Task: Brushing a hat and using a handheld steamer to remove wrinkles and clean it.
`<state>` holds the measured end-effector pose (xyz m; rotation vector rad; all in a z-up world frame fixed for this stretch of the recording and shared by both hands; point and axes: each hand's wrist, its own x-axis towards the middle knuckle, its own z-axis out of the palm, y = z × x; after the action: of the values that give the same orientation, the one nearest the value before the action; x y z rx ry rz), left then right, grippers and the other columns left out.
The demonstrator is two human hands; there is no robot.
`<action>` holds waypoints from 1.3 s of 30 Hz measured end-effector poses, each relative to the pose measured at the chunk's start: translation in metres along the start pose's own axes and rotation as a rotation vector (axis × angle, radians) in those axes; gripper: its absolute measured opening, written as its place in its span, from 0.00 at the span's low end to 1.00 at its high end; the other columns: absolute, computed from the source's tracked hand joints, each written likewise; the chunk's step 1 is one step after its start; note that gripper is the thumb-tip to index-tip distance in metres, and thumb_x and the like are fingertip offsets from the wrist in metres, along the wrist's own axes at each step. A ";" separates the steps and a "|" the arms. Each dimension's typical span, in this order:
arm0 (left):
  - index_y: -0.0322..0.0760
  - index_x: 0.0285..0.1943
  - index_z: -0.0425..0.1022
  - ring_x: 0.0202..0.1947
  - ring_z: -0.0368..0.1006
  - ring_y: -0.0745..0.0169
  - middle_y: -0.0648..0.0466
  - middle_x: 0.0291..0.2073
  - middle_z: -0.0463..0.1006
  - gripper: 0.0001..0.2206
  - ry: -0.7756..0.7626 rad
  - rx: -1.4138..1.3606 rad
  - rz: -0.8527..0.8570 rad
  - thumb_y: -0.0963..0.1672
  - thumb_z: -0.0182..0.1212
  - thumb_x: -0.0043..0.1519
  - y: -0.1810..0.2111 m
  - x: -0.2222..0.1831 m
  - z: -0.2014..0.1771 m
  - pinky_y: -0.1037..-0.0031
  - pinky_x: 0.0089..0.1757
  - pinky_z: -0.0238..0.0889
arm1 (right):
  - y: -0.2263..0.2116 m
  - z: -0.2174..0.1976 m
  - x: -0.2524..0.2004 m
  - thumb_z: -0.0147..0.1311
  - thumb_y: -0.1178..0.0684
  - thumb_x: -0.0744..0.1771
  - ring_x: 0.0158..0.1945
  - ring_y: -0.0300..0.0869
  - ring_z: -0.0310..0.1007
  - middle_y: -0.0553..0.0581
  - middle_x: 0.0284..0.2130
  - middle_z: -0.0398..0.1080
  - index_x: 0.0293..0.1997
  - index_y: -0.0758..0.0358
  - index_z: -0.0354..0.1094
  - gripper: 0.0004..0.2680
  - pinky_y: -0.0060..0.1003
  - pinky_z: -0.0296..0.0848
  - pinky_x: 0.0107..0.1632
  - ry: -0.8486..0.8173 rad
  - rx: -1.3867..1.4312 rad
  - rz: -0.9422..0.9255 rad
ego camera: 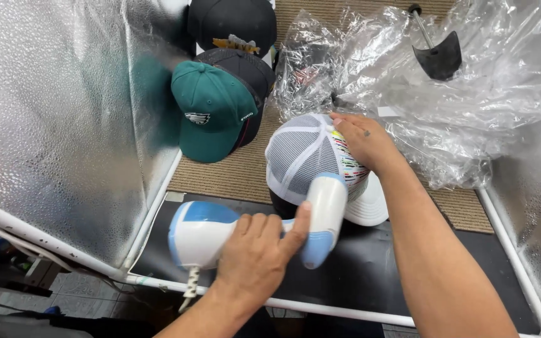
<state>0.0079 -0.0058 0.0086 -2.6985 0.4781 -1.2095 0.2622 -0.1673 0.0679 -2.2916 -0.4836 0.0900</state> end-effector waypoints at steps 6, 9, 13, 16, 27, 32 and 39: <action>0.34 0.74 0.57 0.30 0.68 0.47 0.52 0.30 0.74 0.43 -0.185 0.105 -0.288 0.52 0.69 0.48 -0.051 -0.045 0.011 0.56 0.33 0.59 | -0.019 0.001 -0.012 0.38 0.42 0.67 0.70 0.45 0.61 0.51 0.66 0.66 0.63 0.50 0.70 0.20 0.41 0.53 0.69 0.048 0.020 0.076; 0.45 0.80 0.45 0.40 0.72 0.23 0.37 0.40 0.79 0.50 -0.350 -0.354 -0.891 0.49 0.71 0.48 -0.059 -0.022 -0.017 0.43 0.46 0.61 | -0.053 -0.011 -0.038 0.40 0.41 0.66 0.70 0.44 0.62 0.50 0.69 0.63 0.66 0.43 0.68 0.20 0.42 0.58 0.68 -0.024 0.266 0.289; 0.58 0.75 0.55 0.55 0.77 0.53 0.55 0.56 0.81 0.45 -0.288 -0.856 -1.470 0.52 0.71 0.43 -0.049 0.041 -0.053 0.66 0.53 0.64 | -0.032 -0.010 -0.035 0.45 0.36 0.64 0.54 0.44 0.73 0.54 0.54 0.73 0.68 0.49 0.65 0.25 0.38 0.67 0.55 -0.008 0.602 0.431; 0.37 0.60 0.68 0.41 0.76 0.59 0.46 0.46 0.83 0.35 0.288 -1.470 -1.453 0.38 0.76 0.38 -0.031 0.046 -0.012 0.65 0.36 0.74 | -0.007 -0.002 -0.027 0.44 0.41 0.68 0.51 0.44 0.74 0.54 0.50 0.75 0.63 0.52 0.69 0.18 0.37 0.70 0.55 -0.044 0.797 0.349; 0.22 0.50 0.72 0.27 0.77 0.55 0.44 0.30 0.76 0.21 0.341 -1.591 -1.310 0.37 0.73 0.49 -0.030 0.057 0.065 0.64 0.30 0.74 | 0.054 0.002 -0.027 0.44 0.26 0.67 0.72 0.61 0.56 0.67 0.70 0.56 0.74 0.48 0.57 0.29 0.57 0.69 0.60 0.097 0.270 0.233; 0.27 0.47 0.71 0.22 0.77 0.51 0.45 0.22 0.77 0.21 0.186 -1.611 -1.354 0.39 0.74 0.47 -0.061 0.061 0.056 0.58 0.28 0.74 | -0.025 -0.014 -0.102 0.42 0.27 0.67 0.65 0.65 0.62 0.72 0.65 0.61 0.73 0.57 0.57 0.31 0.60 0.63 0.64 0.118 0.114 0.276; 0.30 0.58 0.64 0.30 0.77 0.52 0.43 0.31 0.77 0.32 0.077 -1.581 -1.265 0.37 0.75 0.44 -0.073 0.080 0.033 0.56 0.35 0.76 | -0.041 -0.015 -0.128 0.47 0.34 0.69 0.40 0.61 0.80 0.69 0.30 0.78 0.64 0.68 0.60 0.25 0.52 0.73 0.48 0.205 0.129 0.276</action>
<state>0.0992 0.0353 0.0612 -4.6243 -0.9525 -1.3631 0.1342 -0.1997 0.0966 -2.1975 -0.0531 0.0213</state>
